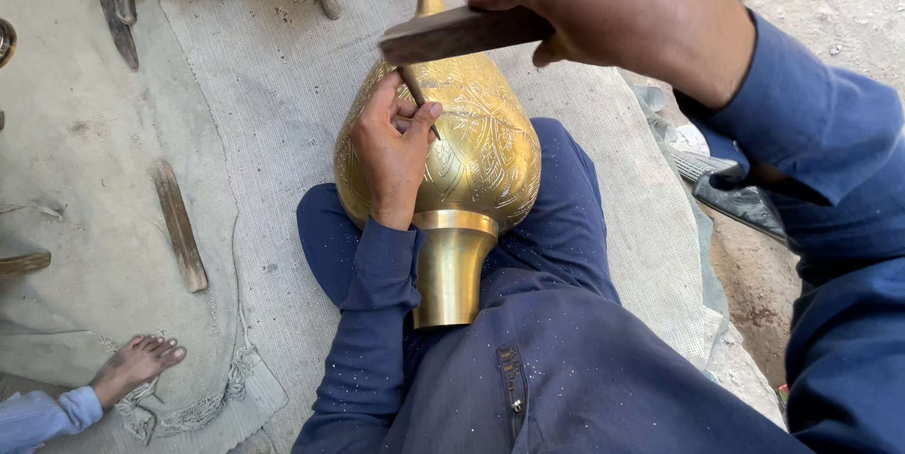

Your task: The person sits cross-legged and uses a chisel and wooden mallet to engrave a decorative pattern onto a brass vessel. They repeatedly strike the chisel to create fine lines on the surface.

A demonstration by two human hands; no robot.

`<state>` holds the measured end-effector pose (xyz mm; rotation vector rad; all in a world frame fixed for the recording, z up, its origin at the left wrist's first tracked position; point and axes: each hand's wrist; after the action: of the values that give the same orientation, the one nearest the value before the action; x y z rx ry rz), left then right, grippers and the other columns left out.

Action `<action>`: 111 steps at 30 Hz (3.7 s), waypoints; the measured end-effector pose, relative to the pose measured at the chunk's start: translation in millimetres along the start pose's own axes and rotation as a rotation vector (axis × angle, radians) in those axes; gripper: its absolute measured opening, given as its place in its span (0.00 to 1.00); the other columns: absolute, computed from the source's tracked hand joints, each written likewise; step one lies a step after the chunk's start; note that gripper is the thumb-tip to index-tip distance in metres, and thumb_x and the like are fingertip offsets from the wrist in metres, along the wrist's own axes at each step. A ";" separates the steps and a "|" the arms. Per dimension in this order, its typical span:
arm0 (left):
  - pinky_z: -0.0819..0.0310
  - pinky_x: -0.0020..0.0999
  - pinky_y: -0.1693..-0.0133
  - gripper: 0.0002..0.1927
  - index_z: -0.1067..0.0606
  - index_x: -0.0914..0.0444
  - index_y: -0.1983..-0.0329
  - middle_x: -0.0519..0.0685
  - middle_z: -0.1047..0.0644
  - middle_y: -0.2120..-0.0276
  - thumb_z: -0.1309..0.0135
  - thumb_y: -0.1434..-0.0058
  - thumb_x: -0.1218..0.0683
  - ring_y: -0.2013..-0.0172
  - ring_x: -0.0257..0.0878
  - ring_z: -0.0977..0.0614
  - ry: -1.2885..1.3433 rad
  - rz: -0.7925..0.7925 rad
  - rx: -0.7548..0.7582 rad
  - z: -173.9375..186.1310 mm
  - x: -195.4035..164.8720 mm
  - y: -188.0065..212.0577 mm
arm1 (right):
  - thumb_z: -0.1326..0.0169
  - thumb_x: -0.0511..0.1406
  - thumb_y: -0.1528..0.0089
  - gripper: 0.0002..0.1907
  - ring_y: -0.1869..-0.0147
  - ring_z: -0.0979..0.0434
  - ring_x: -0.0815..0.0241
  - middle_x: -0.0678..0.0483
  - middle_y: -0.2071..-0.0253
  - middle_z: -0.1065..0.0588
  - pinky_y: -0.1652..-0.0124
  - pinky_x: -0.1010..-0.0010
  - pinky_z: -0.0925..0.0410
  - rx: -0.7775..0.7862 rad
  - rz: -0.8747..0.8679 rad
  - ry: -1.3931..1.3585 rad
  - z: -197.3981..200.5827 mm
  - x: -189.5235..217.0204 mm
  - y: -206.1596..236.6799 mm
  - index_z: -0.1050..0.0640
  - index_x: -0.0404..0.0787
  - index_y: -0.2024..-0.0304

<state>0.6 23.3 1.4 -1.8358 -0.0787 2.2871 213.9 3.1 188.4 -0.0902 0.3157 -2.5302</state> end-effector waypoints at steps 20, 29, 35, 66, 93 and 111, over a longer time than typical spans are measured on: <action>0.24 0.25 0.75 0.26 0.22 0.63 0.42 0.48 0.18 0.75 0.32 0.46 0.62 0.77 0.29 0.18 -0.053 0.021 0.387 10.4 -16.4 -22.2 | 0.26 0.41 0.50 0.39 0.66 0.18 0.51 0.45 0.61 0.17 0.64 0.59 0.27 0.268 -0.356 -0.143 -40.5 -29.0 69.6 0.22 0.52 0.36; 0.17 0.25 0.71 0.29 0.28 0.64 0.35 0.47 0.20 0.67 0.36 0.40 0.63 0.70 0.30 0.17 0.060 -0.143 0.592 19.3 -19.2 -46.6 | 0.30 0.44 0.44 0.46 0.61 0.18 0.52 0.46 0.61 0.17 0.60 0.58 0.27 0.265 -0.718 -0.171 -105.9 3.3 124.0 0.33 0.58 0.25; 0.24 0.26 0.72 0.28 0.26 0.60 0.35 0.44 0.22 0.71 0.36 0.40 0.61 0.75 0.29 0.21 -0.090 -0.174 0.701 18.5 -24.6 -56.3 | 0.32 0.39 0.37 0.42 0.52 0.17 0.54 0.41 0.39 0.24 0.49 0.64 0.25 -0.391 -0.688 -0.767 -126.3 21.4 136.9 0.37 0.44 0.25; 0.25 0.31 0.71 0.24 0.25 0.63 0.42 0.46 0.20 0.74 0.34 0.42 0.61 0.75 0.33 0.18 -0.152 -0.123 0.180 13.6 -11.4 -13.4 | 0.30 0.39 0.44 0.36 0.66 0.19 0.47 0.45 0.63 0.19 0.66 0.58 0.28 0.028 -0.234 0.029 -40.2 -18.9 51.0 0.24 0.54 0.33; 0.22 0.28 0.73 0.27 0.31 0.66 0.37 0.48 0.18 0.71 0.36 0.38 0.59 0.73 0.33 0.15 -0.024 -0.082 -0.139 -9.5 6.0 14.4 | 0.31 0.40 0.46 0.35 0.56 0.18 0.50 0.48 0.58 0.19 0.60 0.60 0.28 -0.139 -0.032 0.166 0.4 11.5 4.3 0.23 0.50 0.36; 0.25 0.25 0.75 0.26 0.24 0.63 0.40 0.46 0.19 0.76 0.34 0.42 0.62 0.77 0.29 0.19 -0.017 -0.051 0.298 0.6 -2.8 -20.8 | 0.29 0.42 0.45 0.38 0.63 0.18 0.52 0.48 0.60 0.18 0.63 0.59 0.27 0.100 -0.426 -0.034 -37.7 -16.2 73.0 0.25 0.59 0.32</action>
<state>3.2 43.1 7.8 -1.6443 0.2004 2.1445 262.0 -38.7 134.1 -0.1782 0.1683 -2.9571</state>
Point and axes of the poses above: each hand's wrist, its own y-axis away from the middle knuckle, its own z-axis out of the back of the hand, x = y × z
